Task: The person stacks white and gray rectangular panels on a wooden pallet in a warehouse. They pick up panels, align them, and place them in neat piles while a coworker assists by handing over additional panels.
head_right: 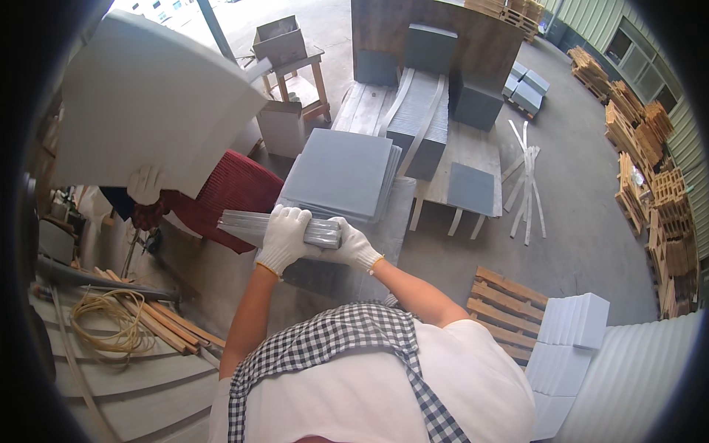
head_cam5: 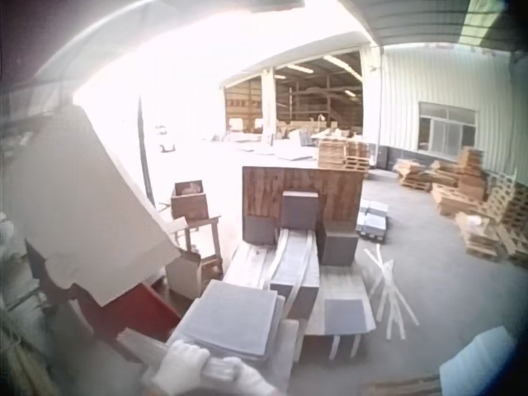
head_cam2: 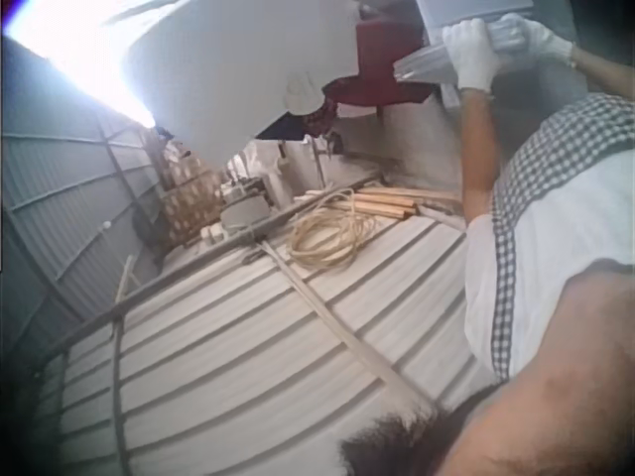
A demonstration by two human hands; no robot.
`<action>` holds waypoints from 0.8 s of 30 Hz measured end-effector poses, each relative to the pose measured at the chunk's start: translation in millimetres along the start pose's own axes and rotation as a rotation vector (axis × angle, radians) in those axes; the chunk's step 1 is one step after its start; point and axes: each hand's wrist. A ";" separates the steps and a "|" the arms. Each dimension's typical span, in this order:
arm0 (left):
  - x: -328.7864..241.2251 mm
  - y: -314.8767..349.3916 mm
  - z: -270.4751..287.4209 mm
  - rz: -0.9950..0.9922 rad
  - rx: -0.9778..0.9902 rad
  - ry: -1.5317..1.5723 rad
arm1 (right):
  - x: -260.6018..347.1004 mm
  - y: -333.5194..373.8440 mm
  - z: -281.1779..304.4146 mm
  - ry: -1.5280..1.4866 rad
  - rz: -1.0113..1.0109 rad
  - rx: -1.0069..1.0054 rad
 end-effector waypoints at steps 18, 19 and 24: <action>-36.6 98.6 191.7 -0.082 -0.729 -0.220 | 63.7 19.6 39.8 -0.227 -0.140 0.044; -25.0 105.3 201.1 -0.008 -0.748 -0.272 | 66.7 19.8 41.3 -0.209 -0.145 0.048; 4.2 97.6 232.9 0.322 -0.970 -0.290 | 67.6 19.0 43.7 -0.173 -0.192 0.046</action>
Point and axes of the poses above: each hand's wrist, its own y-axis away from the middle knuckle, its own z-axis out of the back of the hand, x = y × z, and after that the axes turned 3 degrees about x, right-handed
